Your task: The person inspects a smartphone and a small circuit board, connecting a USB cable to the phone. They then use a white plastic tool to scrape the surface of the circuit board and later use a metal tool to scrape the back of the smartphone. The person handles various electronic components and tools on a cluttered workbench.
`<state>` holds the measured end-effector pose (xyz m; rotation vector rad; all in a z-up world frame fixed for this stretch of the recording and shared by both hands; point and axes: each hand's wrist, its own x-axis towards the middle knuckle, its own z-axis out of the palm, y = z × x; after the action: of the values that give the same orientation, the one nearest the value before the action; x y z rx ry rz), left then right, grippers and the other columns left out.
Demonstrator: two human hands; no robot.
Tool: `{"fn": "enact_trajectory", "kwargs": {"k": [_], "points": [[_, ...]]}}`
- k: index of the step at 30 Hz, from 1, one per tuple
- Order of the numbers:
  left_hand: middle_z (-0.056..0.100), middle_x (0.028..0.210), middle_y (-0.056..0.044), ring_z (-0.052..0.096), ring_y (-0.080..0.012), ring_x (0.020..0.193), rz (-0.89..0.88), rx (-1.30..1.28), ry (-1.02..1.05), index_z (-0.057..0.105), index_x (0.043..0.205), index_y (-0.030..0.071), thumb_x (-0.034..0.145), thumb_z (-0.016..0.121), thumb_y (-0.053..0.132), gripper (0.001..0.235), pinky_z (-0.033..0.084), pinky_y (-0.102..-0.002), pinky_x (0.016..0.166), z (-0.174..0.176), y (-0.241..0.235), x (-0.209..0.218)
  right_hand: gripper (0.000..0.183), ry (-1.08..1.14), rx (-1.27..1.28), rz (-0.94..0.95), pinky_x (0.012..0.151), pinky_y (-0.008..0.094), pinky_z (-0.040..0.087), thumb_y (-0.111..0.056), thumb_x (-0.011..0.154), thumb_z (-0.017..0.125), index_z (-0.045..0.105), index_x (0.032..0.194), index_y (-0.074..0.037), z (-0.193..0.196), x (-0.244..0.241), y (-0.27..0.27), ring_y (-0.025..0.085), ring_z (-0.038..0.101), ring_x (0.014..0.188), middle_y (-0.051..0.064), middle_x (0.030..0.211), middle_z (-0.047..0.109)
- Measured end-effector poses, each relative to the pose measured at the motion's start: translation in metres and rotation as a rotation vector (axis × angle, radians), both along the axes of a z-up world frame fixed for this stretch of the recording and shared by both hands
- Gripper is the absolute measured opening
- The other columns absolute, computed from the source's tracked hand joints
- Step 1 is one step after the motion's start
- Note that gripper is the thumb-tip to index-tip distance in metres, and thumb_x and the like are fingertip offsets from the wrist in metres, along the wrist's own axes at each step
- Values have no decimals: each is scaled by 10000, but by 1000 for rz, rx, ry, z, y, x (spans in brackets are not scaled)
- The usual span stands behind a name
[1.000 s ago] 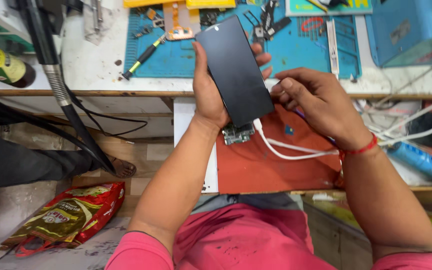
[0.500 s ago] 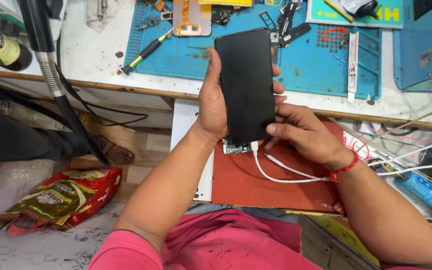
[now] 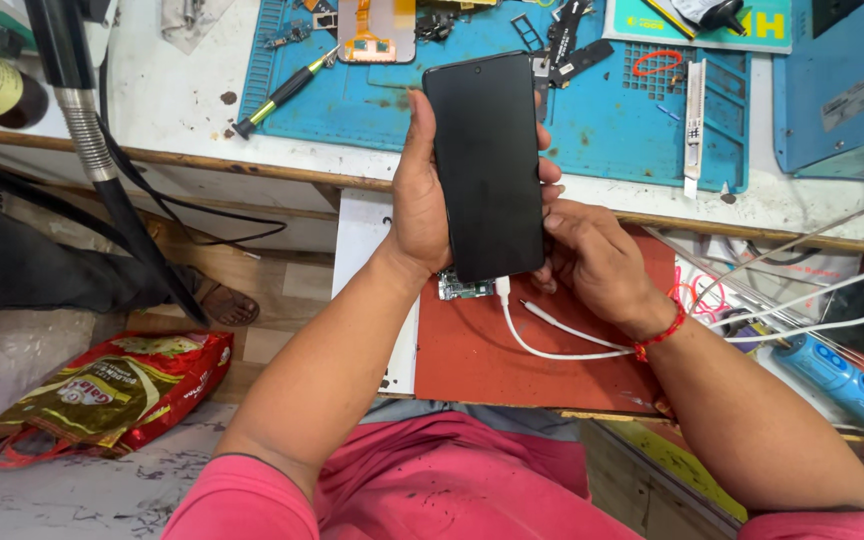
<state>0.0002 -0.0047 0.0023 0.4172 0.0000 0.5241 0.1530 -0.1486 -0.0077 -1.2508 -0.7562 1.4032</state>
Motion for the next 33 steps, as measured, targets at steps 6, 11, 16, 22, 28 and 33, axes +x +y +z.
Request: {"fn": "enact_trajectory", "kwargs": {"k": [6,11,16,22,28,33], "points": [[638,1177,-156,713,-267,1013,30,69,-4,522,1442,1,1030,325,760,886,609,-445,917,-7,1,-1,345,-33,56,1,602,307,452,-187,1076,356,594,994,49,5,-8,-2,167,527,644,110,743,577],[633,1177,-158,704,-250,1021,21,56,-31,526,1373,-15,1043,336,753,857,614,-446,906,-8,1,0,348,-88,37,-15,584,312,445,-189,1050,353,598,982,48,11,-10,1,173,525,619,114,722,579],[624,1183,-150,694,-245,1022,-1,34,-36,527,1435,-1,1043,343,752,868,607,-433,939,-8,2,-1,356,-33,52,-47,601,314,449,-184,1067,349,588,950,53,13,-15,-1,178,529,643,113,727,573],[622,1189,-157,691,-248,1034,-32,0,-55,507,1437,-5,1054,330,757,871,601,-436,952,-11,2,-1,362,33,100,-48,659,322,456,-181,1089,363,579,927,61,10,-18,-4,196,528,661,121,725,558],[621,1190,-157,688,-245,1036,-45,-3,-31,495,1466,-13,1059,325,755,885,601,-441,966,-8,5,-2,338,-25,66,-70,641,320,454,-179,1056,369,573,913,49,12,-19,-4,204,535,646,132,710,568],[626,1183,-158,693,-247,1028,-51,1,-19,489,1472,-10,1049,317,761,896,603,-441,960,-8,5,-1,318,-12,35,-87,643,313,456,-175,1051,374,575,945,47,8,-18,-6,193,531,647,125,723,565]]}}
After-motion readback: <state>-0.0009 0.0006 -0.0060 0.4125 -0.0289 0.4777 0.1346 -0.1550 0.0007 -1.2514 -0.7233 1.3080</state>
